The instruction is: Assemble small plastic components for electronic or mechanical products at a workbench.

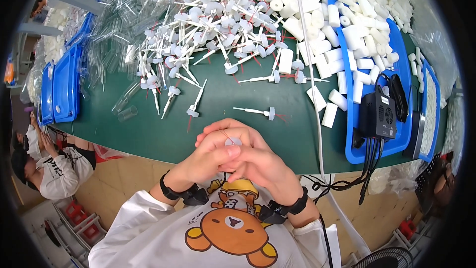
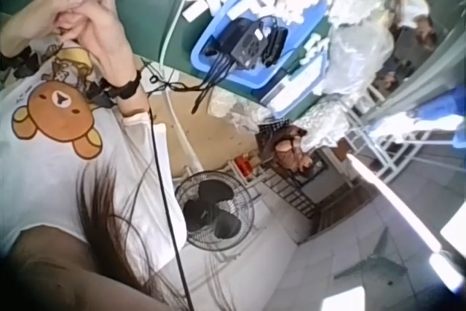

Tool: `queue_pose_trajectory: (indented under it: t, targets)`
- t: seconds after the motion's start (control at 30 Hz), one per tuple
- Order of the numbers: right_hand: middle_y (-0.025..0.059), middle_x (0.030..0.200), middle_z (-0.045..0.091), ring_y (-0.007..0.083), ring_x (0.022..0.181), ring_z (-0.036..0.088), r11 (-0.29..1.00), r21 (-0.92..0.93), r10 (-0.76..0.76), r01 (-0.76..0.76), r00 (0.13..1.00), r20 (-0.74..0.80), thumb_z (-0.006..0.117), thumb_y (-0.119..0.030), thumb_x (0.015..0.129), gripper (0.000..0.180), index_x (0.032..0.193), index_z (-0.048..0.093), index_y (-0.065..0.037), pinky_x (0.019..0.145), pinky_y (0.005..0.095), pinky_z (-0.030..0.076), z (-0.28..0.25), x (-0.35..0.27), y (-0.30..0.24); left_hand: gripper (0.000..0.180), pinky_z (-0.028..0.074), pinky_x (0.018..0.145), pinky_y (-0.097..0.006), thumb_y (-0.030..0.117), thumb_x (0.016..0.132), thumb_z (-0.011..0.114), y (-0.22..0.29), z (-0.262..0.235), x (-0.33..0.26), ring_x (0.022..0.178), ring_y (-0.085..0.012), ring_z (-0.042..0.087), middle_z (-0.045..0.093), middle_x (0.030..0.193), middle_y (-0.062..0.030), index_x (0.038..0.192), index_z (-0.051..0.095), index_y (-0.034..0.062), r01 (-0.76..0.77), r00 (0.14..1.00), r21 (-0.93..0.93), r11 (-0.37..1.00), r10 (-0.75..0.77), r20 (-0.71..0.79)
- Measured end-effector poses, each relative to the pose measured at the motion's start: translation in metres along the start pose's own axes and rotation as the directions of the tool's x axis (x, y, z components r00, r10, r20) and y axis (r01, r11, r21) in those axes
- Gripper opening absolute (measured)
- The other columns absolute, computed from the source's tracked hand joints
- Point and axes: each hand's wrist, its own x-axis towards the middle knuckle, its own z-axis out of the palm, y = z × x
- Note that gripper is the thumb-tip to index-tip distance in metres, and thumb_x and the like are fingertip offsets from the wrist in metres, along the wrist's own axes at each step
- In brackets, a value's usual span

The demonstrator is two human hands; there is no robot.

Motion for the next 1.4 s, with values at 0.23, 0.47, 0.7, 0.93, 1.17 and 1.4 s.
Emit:
queue_pose_trajectory:
  t: [0.23, 0.47, 0.7, 0.93, 1.17, 1.4]
  targets:
    - [0.0233, 0.116, 0.052, 0.0296, 0.112, 0.052, 0.997, -0.078, -0.022, 0.022, 1.000, 0.002, 0.055, -0.034, 0.084, 0.056, 0.121, 0.044, 0.006, 0.096, 0.0388, 0.041, 0.002, -0.002, 0.000, 0.023, 0.039, 0.047, -0.023, 0.025, 0.094, 0.047, -0.022, -0.001, -0.005, 0.055, -0.0130, 0.052, 0.054, 0.072, -0.0067, 0.089, 0.048, 0.0027, -0.059, 0.998, -0.186, 0.981, 0.060, 0.001]
    - [0.0261, 0.122, 0.047, 0.0345, 0.120, 0.044, 0.977, 0.195, -0.113, 0.087, 0.986, 0.124, 0.029, -0.057, 0.090, 0.074, 0.124, 0.039, 0.008, 0.102, 0.0434, 0.034, 0.002, -0.006, 0.009, 0.020, 0.042, 0.063, -0.023, 0.024, 0.095, 0.045, -0.024, 0.017, -0.012, 0.074, -0.0104, 0.053, 0.056, 0.087, -0.0074, 0.096, 0.044, 0.0039, -0.103, 0.995, -0.242, 0.965, 0.094, -0.045]
    - [0.0297, 0.126, 0.045, 0.0388, 0.121, 0.044, 0.995, 0.023, -0.099, 0.097, 0.991, 0.085, 0.027, -0.057, 0.090, 0.075, 0.124, 0.039, 0.008, 0.102, 0.0453, 0.034, 0.004, -0.007, 0.007, 0.038, 0.047, 0.074, -0.032, 0.038, 0.095, 0.045, -0.027, 0.009, -0.031, 0.085, -0.0207, 0.058, 0.056, 0.092, -0.0109, 0.105, 0.045, 0.0023, -0.063, 0.998, -0.138, 0.988, 0.060, -0.024]
    - [0.0286, 0.130, 0.043, 0.0332, 0.121, 0.046, 0.994, -0.075, -0.071, 0.086, 0.981, 0.179, 0.043, -0.049, 0.088, 0.069, 0.126, 0.039, 0.007, 0.101, 0.0415, 0.036, 0.004, -0.006, 0.009, 0.042, 0.048, 0.075, -0.033, 0.039, 0.097, 0.041, -0.015, 0.014, -0.033, 0.086, -0.0224, 0.059, 0.054, 0.098, -0.0103, 0.114, 0.044, 0.0006, -0.107, 0.994, -0.146, 0.983, 0.105, -0.021]
    - [0.0305, 0.124, 0.045, 0.0420, 0.120, 0.045, 0.971, -0.238, 0.054, -0.020, 0.989, 0.135, 0.048, -0.052, 0.083, 0.072, 0.123, 0.041, 0.008, 0.098, 0.0498, 0.038, 0.002, -0.003, 0.008, 0.042, 0.041, 0.065, -0.027, 0.041, 0.093, 0.048, -0.028, 0.016, -0.034, 0.074, -0.0144, 0.048, 0.048, 0.089, -0.0063, 0.108, 0.044, 0.0018, 0.021, 0.993, -0.250, 0.968, -0.049, -0.107]
    - [0.0248, 0.116, 0.053, 0.0401, 0.115, 0.050, 0.981, -0.141, 0.140, -0.131, 0.988, 0.058, 0.062, -0.048, 0.075, 0.068, 0.116, 0.045, 0.004, 0.097, 0.0479, 0.041, 0.019, 0.001, 0.010, 0.019, 0.037, 0.064, -0.022, 0.019, 0.091, 0.053, -0.014, 0.017, -0.026, 0.069, -0.0073, 0.046, 0.048, 0.072, 0.0001, 0.082, 0.050, 0.0028, -0.153, 0.981, 0.122, 0.981, 0.165, -0.102]
